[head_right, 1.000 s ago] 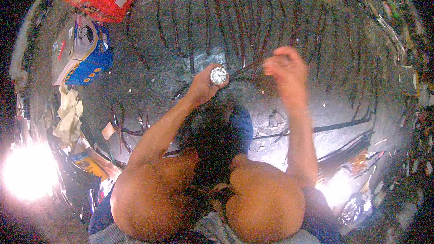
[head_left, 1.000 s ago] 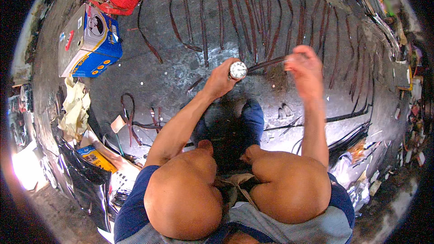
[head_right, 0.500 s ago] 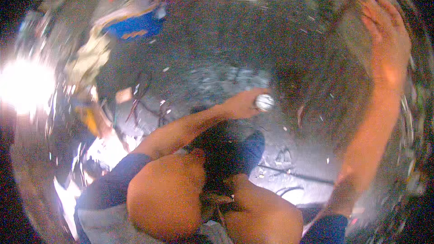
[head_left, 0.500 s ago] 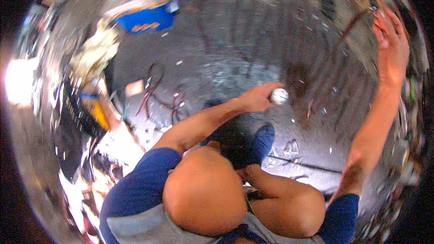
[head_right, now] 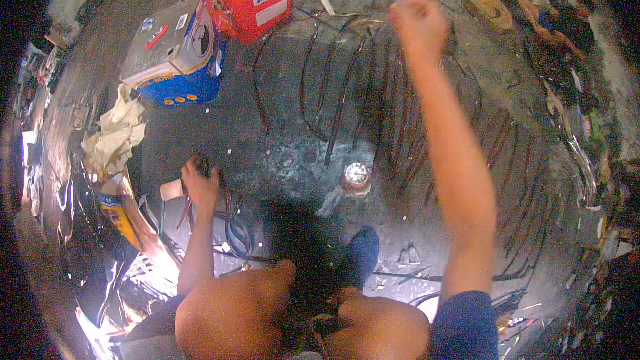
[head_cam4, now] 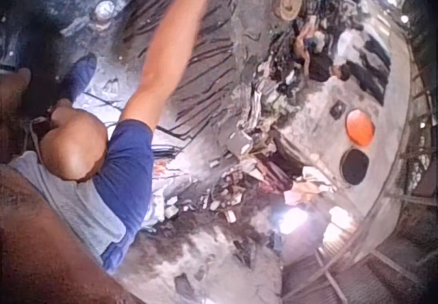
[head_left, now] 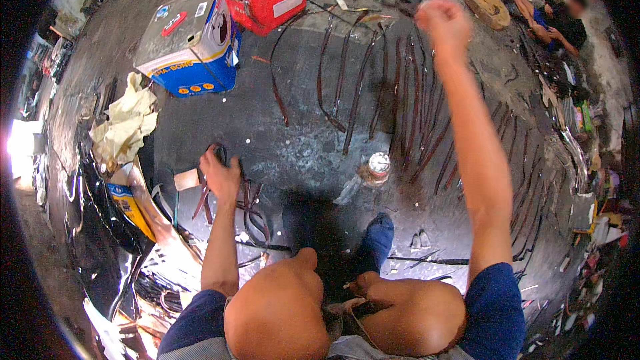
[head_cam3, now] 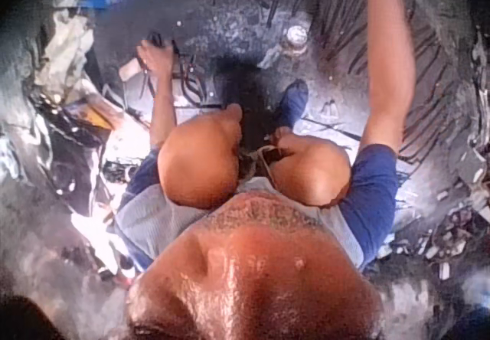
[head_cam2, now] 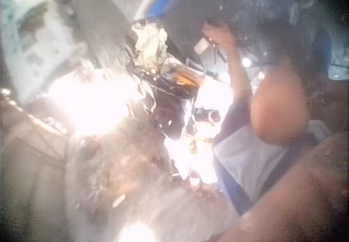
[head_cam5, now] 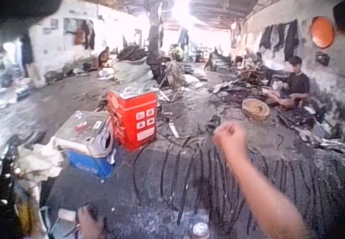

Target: The person sits on the floor and repeatedly applies a white substance from a small container onto long, thin, dark strips. They pick up each strip, apply the substance, and place it back on the floor in a row. The person also uses a small grey block to rub the strips.

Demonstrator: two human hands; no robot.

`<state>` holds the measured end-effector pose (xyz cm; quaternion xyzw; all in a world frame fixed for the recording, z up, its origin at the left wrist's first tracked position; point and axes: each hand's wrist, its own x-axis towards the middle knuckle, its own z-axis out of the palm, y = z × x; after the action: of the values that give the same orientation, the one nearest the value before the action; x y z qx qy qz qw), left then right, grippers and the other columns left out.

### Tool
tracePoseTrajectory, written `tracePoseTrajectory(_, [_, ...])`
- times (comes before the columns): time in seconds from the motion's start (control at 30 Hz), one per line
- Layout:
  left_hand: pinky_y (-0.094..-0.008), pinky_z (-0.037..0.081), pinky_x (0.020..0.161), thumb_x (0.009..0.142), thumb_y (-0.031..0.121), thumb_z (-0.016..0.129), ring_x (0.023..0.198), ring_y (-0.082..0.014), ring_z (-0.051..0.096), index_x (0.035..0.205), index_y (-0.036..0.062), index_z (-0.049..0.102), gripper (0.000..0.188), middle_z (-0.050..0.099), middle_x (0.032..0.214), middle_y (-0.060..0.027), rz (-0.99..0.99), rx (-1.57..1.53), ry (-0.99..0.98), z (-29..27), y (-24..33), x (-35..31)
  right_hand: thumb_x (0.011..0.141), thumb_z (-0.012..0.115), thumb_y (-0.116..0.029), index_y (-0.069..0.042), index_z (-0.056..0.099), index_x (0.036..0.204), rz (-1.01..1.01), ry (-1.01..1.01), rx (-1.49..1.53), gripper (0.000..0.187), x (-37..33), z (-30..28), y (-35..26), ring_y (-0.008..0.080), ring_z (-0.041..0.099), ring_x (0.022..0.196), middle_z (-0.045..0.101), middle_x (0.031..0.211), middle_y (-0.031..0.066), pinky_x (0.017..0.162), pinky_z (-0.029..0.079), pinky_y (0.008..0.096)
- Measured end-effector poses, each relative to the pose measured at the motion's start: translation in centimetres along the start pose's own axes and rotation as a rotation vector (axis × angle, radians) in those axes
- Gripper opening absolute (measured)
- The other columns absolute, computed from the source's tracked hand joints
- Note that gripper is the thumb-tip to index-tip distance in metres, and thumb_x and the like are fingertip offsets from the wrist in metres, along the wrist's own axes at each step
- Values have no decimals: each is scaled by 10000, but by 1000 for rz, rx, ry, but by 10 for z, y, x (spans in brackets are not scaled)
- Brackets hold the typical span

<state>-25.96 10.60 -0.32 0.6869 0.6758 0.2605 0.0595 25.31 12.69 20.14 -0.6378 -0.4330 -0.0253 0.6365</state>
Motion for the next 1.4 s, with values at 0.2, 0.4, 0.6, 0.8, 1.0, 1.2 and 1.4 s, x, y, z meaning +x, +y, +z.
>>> tracePoseTrajectory(0.2, [-467, 450, 939, 788, 191, 723, 1075, -379, 550, 1065, 75, 634, 313, 587, 1092, -148, 54, 148, -91, 0, -42, -8, 821, 727, -118, -30, 625, 919, 381, -390, -407, 166, -176, 49, 40, 162, 676, 695, 705, 783, 97, 634, 526, 301])
tracePoseTrajectory(0.4, [-484, 517, 746, 885, 178, 611, 835, -390, 669, 917, 43, 640, 142, 689, 832, -173, 72, -50, -361, -21, -10, -4, 833, 730, -173, -32, 630, 1106, 187, -873, -107, 323, -223, 21, -74, 253, 682, 941, 704, 1044, 121, 825, 532, 408])
tracePoseTrajectory(0.6, [-322, 483, 644, 876, 153, 705, 684, -150, 580, 876, 10, 668, 148, 664, 735, -88, 296, -794, -1087, -87, 121, -36, 1000, 565, -328, -39, 588, 1231, 408, -1116, 385, 370, -302, 12, -113, 201, 631, 983, 670, 1078, 119, 904, 492, 333])
tracePoseTrajectory(0.8, [-294, 420, 568, 858, 95, 670, 639, -80, 513, 786, -2, 643, 124, 611, 669, 25, 246, -555, -1211, -127, 77, 11, 1025, 523, -379, -69, 697, 998, 413, -1241, 473, 357, -332, -25, -69, 55, 488, 702, 593, 783, -31, 601, 399, 240])
tracePoseTrajectory(1.0, [-372, 483, 560, 765, 154, 738, 599, -194, 614, 744, 34, 697, 129, 662, 668, -77, 363, 284, -1076, -128, 1, 20, 990, 554, -429, -70, 705, 956, 654, -1490, 223, 392, -330, -54, -67, 130, 578, 707, 648, 761, 26, 614, 472, 346])
tracePoseTrajectory(1.2, [-443, 514, 894, 731, 397, 771, 1051, -342, 657, 1049, 25, 719, 492, 688, 1094, -218, 828, 275, -786, -75, 8, -26, 961, 579, -403, -65, 679, 882, 155, -1332, 40, 361, -365, -28, -48, 275, 627, 663, 668, 760, 145, 606, 478, 414])
tracePoseTrajectory(1.4, [-248, 470, 664, 925, 156, 668, 729, -91, 585, 1026, 50, 692, 148, 644, 803, -4, 103, -631, -1303, -16, 97, -89, 874, 650, -495, -79, 700, 898, 386, -1226, -84, 419, -331, -20, -24, 367, 660, 906, 685, 912, 178, 787, 517, 477])
